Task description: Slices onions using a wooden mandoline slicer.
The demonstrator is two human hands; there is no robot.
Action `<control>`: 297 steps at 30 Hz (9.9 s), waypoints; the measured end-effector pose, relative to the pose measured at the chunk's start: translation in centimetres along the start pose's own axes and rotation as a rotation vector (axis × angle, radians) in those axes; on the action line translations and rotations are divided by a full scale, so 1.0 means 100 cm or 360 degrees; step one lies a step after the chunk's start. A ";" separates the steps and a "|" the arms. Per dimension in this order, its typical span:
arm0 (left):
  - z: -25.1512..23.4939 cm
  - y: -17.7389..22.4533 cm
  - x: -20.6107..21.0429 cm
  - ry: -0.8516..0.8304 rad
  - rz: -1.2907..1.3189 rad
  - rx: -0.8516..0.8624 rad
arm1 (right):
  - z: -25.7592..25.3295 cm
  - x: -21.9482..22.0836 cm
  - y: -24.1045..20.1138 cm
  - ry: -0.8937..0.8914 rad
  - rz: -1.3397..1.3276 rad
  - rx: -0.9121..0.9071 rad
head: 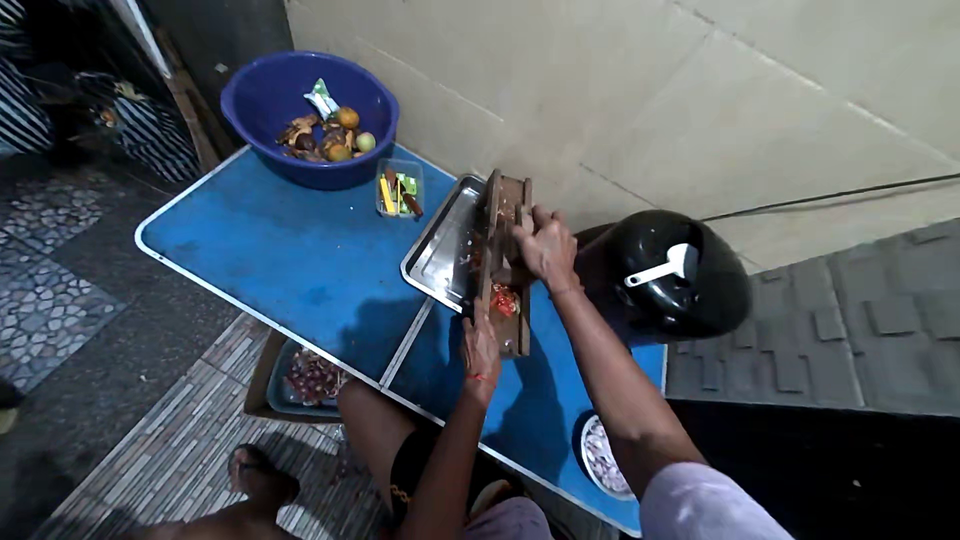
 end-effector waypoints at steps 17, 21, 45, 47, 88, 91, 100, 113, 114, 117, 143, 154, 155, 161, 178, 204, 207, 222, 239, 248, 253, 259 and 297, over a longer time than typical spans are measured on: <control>0.002 -0.002 0.005 -0.0012 0.0069 0.0028 | -0.023 0.008 0.001 -0.0037 -0.0054 0.0003; -0.003 -0.002 0.001 0.0081 0.0118 0.0077 | -0.068 0.016 -0.012 -0.0069 -0.0102 -0.0069; -0.004 -0.003 0.004 0.0038 0.0103 0.0001 | 0.012 0.000 0.002 0.0049 -0.0195 -0.0236; -0.002 -0.005 0.003 0.0098 0.0216 0.0025 | -0.015 0.008 0.001 0.0030 -0.0152 -0.0132; 0.000 -0.003 0.003 0.0165 0.0048 0.0105 | -0.008 0.004 -0.001 -0.0074 -0.0209 -0.0229; -0.002 -0.002 0.001 0.0110 0.0080 0.0081 | 0.001 0.004 0.001 -0.0054 -0.0181 -0.0195; -0.001 0.001 0.001 0.0157 0.0042 0.0102 | -0.050 0.012 -0.010 -0.0076 -0.0180 -0.0156; 0.000 0.001 -0.002 0.0091 -0.0043 0.0085 | -0.069 0.023 -0.012 -0.0110 -0.0255 -0.0056; 0.001 -0.001 0.000 0.0109 -0.0068 0.0113 | -0.062 0.021 -0.010 -0.0106 -0.0241 -0.0086; -0.003 -0.003 0.001 0.0181 -0.0028 0.0110 | -0.026 0.009 -0.010 -0.0105 -0.0202 -0.0222; -0.003 -0.002 -0.002 0.0117 0.0060 0.0049 | -0.074 0.024 -0.021 -0.0084 -0.0135 -0.0092; 0.003 -0.001 0.000 0.0096 0.0107 0.0090 | -0.027 0.016 -0.005 -0.0092 -0.0160 -0.0139; 0.004 0.001 0.001 0.0087 0.0109 0.0077 | -0.044 0.018 -0.004 -0.0091 -0.0179 -0.0103; 0.003 0.002 -0.001 0.0073 -0.0006 0.0047 | -0.053 0.018 -0.010 -0.0097 -0.0202 -0.0165; 0.003 -0.002 0.001 0.0090 0.0038 0.0055 | -0.027 0.009 -0.007 -0.0047 -0.0170 -0.0241; 0.002 0.003 -0.002 0.0146 -0.0030 0.0097 | -0.077 0.021 -0.017 -0.0080 -0.0167 -0.0098; 0.002 0.000 0.004 0.0177 -0.0030 0.0109 | -0.055 0.016 -0.014 -0.0072 -0.0161 -0.0180; -0.002 -0.005 0.010 0.0156 0.0010 0.0088 | -0.061 0.018 -0.011 -0.0078 -0.0156 -0.0164; -0.002 -0.004 0.010 0.0148 0.0056 0.0053 | -0.041 0.013 -0.008 -0.0020 -0.0149 -0.0223; 0.004 -0.004 0.010 0.0117 0.0038 0.0065 | -0.041 0.019 0.001 -0.0032 -0.0159 -0.0100; -0.001 -0.004 0.008 0.0142 0.0010 0.0062 | -0.060 0.021 -0.012 -0.0027 -0.0144 -0.0155; 0.000 -0.005 0.012 0.0161 0.0020 0.0065 | 0.014 0.003 0.001 0.0012 -0.0143 -0.0289; 0.003 0.004 -0.001 0.0098 0.0044 0.0065 | -0.082 0.022 -0.016 -0.0072 -0.0155 -0.0134</control>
Point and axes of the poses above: each hand's wrist, its own z-axis away from the middle knuckle, its own x-axis out of the palm, y = z × x, the point moved 8 cm from there along -z, towards the middle knuckle, and after that the axes turned 9 degrees about y, right-handed, at the moved point
